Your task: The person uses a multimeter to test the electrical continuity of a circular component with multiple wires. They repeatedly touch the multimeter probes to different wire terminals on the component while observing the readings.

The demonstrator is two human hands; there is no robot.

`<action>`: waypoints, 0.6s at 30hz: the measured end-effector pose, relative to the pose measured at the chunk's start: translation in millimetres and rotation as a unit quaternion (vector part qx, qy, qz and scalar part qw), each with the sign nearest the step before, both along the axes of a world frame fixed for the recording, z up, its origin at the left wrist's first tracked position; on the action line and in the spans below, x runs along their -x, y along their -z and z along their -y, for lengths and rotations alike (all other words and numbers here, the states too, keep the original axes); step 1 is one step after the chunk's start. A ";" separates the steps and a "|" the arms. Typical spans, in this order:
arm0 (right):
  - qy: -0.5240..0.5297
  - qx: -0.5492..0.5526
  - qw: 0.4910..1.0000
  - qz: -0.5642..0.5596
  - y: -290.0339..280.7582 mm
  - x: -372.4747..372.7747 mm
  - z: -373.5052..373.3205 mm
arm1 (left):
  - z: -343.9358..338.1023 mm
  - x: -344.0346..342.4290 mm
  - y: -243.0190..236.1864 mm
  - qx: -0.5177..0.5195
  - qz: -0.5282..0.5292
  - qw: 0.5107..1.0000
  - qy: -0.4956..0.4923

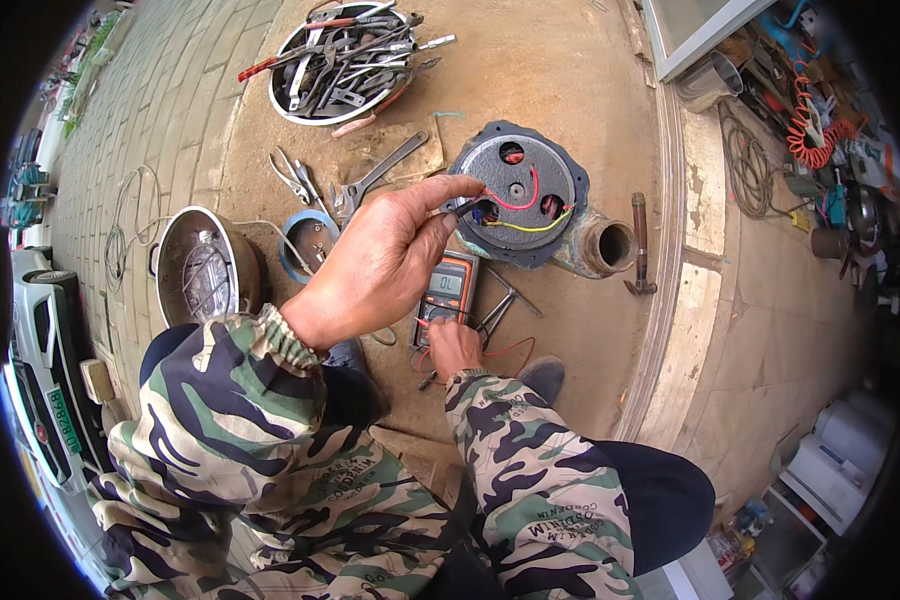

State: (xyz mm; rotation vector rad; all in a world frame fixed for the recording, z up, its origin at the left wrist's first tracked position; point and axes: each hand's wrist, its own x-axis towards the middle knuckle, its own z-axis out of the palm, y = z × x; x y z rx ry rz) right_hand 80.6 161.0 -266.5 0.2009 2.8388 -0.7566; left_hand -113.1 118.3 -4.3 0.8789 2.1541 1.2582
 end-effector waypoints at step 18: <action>0.072 -0.022 0.997 0.009 61.4 0.6 4.4 | 8.6 -0.7 -5.4 0.004 0.018 1.000 -0.019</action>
